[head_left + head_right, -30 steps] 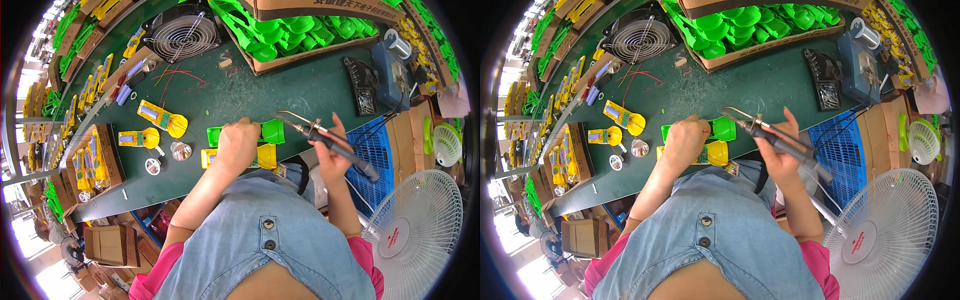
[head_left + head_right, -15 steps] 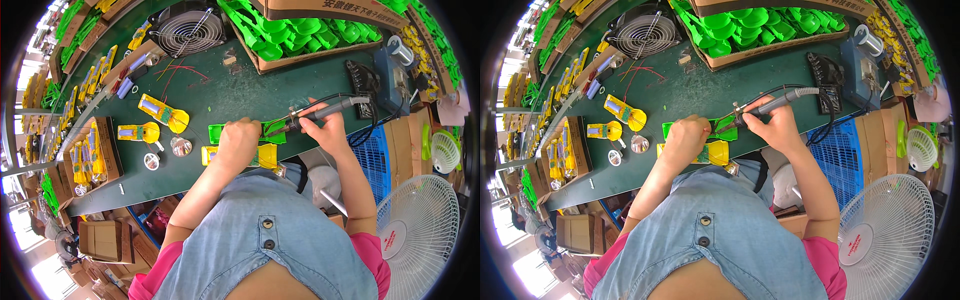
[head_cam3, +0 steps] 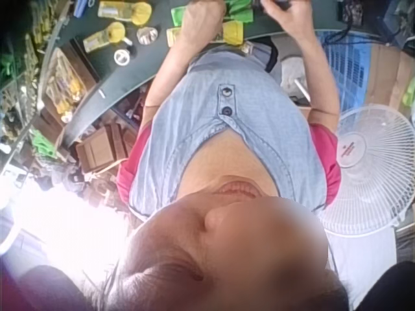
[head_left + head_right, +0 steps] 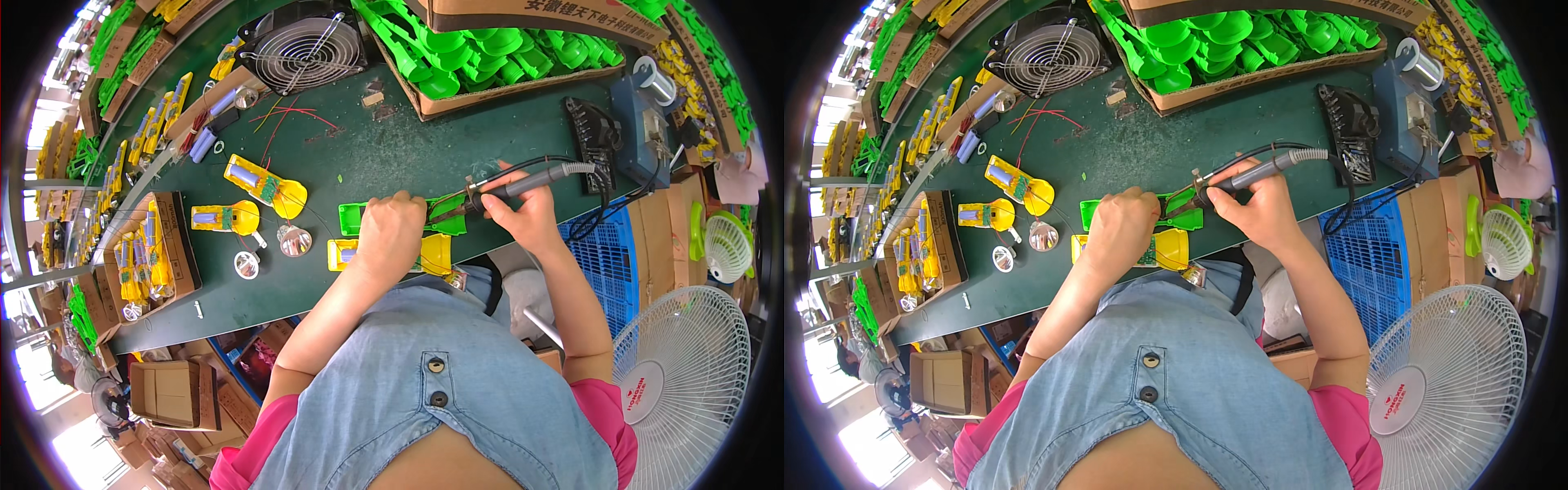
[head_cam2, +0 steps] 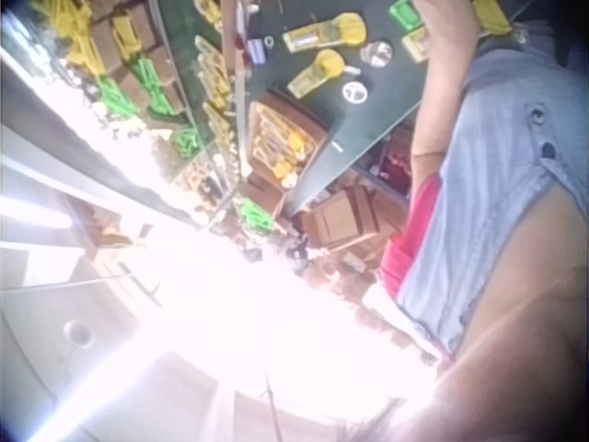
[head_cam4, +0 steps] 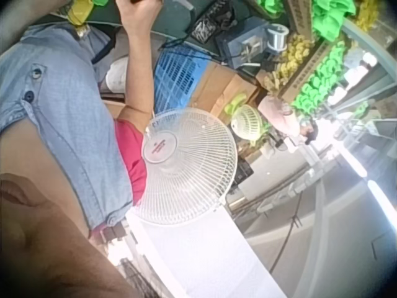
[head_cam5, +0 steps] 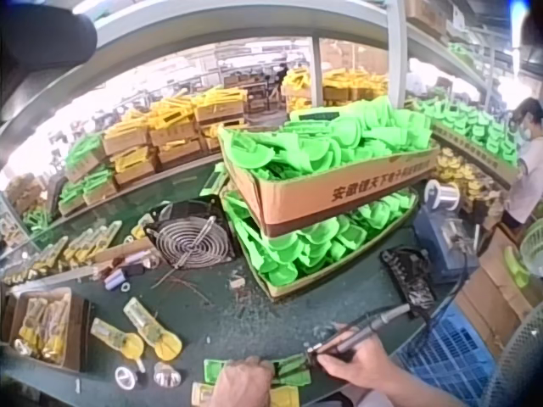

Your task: The person solders wires and circuit components inside flashlight casings using a soldering iron, assembles the flashlight parts by hand, and places the assembled flashlights onto a conveyor belt.

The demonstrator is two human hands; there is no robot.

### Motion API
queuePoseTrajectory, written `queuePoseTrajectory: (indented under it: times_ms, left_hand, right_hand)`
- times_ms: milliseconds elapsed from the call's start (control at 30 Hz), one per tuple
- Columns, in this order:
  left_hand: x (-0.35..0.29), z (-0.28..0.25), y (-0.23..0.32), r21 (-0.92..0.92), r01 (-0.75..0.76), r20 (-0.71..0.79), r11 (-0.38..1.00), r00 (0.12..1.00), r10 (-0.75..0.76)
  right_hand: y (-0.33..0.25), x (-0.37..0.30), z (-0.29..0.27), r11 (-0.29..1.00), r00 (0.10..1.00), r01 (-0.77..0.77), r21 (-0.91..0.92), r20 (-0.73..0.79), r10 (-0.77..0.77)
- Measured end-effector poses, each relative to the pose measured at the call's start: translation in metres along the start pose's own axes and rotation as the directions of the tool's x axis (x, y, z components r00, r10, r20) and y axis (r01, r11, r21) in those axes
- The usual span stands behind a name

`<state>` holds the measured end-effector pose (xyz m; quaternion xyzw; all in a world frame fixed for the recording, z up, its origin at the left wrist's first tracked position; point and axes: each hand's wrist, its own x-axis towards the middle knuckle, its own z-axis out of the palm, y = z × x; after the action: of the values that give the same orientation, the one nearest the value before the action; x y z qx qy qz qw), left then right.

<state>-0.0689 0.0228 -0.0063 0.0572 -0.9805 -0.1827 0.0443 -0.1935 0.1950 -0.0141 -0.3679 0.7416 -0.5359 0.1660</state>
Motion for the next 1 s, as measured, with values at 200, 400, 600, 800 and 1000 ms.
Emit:
queuePoseTrajectory:
  times_ms: [200, 400, 600, 800, 1000]
  left_hand:
    - [0.001, 0.001, 0.002, 0.034, 0.000, -0.005, 0.999, 1.000, 0.000]
    - [0.001, 0.000, 0.002, 0.054, -0.013, 0.002, 0.998, 1.000, 0.013]
    - [0.001, 0.000, 0.002, 0.076, -0.016, 0.016, 0.997, 1.000, 0.015]
    - [0.002, -0.001, 0.002, 0.050, -0.013, 0.008, 0.999, 1.000, 0.012]
    - [0.002, -0.001, 0.004, 0.062, -0.011, 0.005, 0.998, 1.000, 0.010]
  right_hand:
    - [-0.010, 0.001, 0.001, 1.000, 0.999, -0.028, 0.006, -0.043, 0.028]
    - [-0.022, -0.011, -0.009, 0.996, 0.987, -0.048, 0.074, -0.147, 0.059]
    - [-0.031, -0.042, 0.009, 0.983, 0.944, 0.133, 0.128, -0.317, -0.087]
    - [-0.036, -0.053, 0.048, 0.996, 0.997, 0.056, -0.064, -0.055, -0.060]
    - [-0.029, -0.052, 0.056, 0.989, 0.993, 0.062, -0.131, 0.107, -0.048]
